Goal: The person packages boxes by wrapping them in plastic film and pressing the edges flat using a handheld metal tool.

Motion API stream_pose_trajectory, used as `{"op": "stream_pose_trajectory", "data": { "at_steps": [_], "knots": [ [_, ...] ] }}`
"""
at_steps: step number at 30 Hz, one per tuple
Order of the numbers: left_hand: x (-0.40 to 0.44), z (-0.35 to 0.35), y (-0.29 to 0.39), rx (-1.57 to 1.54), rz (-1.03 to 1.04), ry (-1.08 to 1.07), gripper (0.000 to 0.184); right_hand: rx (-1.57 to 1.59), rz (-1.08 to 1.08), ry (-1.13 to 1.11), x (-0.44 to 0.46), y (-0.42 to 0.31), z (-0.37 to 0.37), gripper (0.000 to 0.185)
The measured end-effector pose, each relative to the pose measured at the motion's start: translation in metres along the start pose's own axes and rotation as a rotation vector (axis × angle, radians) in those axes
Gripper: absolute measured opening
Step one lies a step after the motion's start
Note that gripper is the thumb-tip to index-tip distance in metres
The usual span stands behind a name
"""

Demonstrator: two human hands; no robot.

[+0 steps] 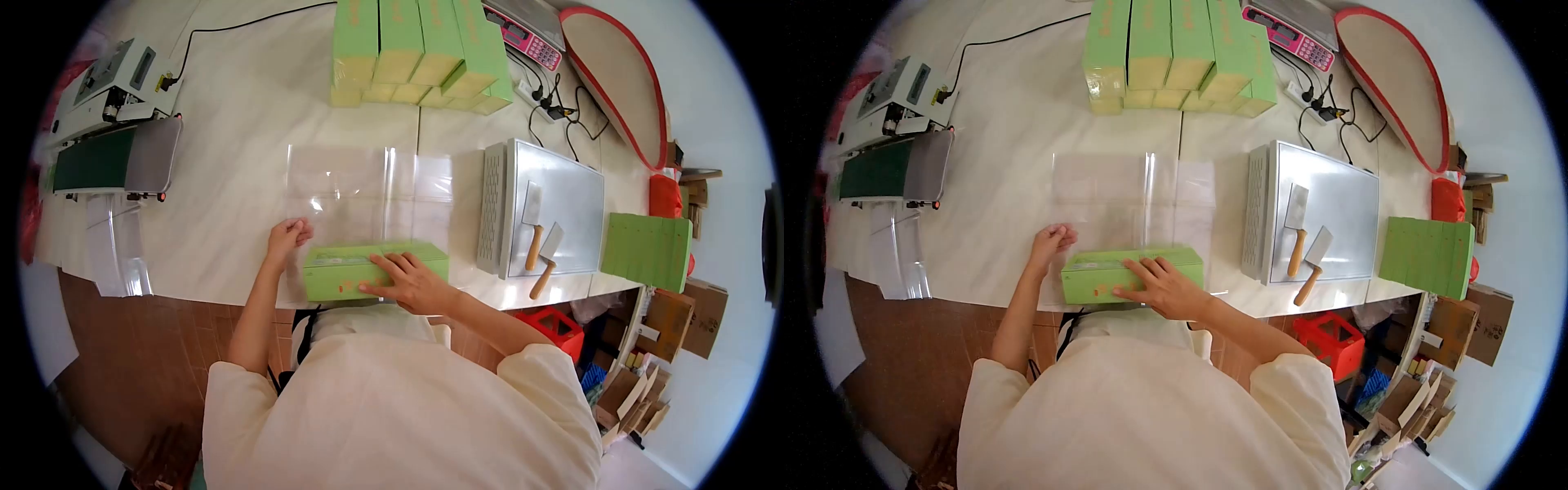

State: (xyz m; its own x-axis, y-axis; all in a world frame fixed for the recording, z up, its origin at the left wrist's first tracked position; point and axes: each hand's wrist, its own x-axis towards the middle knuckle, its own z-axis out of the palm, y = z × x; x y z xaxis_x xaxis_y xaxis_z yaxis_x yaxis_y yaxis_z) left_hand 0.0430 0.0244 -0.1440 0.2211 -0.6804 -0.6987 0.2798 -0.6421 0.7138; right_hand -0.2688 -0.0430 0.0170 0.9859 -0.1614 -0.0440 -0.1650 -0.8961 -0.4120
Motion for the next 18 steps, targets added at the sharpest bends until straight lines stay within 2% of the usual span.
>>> {"op": "stream_pose_trajectory", "data": {
  "at_steps": [5,11,13,14,16,17,18],
  "knots": [
    [0.030,-0.007,0.016,0.126,0.054,0.036,0.035,0.105,0.037,0.005,-0.007,0.016,0.016,0.076],
    [0.080,0.012,0.090,0.114,0.011,-0.028,0.042,0.193,0.078,0.041,-0.014,0.021,0.026,0.078],
    [0.097,0.030,0.107,0.360,0.016,-0.176,0.041,0.215,0.085,0.048,-0.016,0.022,0.028,0.076],
    [0.102,0.041,0.113,0.370,0.011,-0.181,0.041,0.229,0.081,0.049,-0.016,0.023,0.029,0.074],
    [0.105,0.069,0.121,0.714,0.195,-0.376,0.031,0.215,0.085,0.062,-0.016,0.023,0.029,0.071],
    [0.103,0.083,0.123,0.723,0.190,-0.384,0.031,0.195,0.081,0.069,-0.017,0.023,0.030,0.068],
    [0.099,0.097,0.125,0.878,0.264,-0.403,0.027,0.201,0.091,0.074,-0.017,0.023,0.030,0.068]
  ]
}}
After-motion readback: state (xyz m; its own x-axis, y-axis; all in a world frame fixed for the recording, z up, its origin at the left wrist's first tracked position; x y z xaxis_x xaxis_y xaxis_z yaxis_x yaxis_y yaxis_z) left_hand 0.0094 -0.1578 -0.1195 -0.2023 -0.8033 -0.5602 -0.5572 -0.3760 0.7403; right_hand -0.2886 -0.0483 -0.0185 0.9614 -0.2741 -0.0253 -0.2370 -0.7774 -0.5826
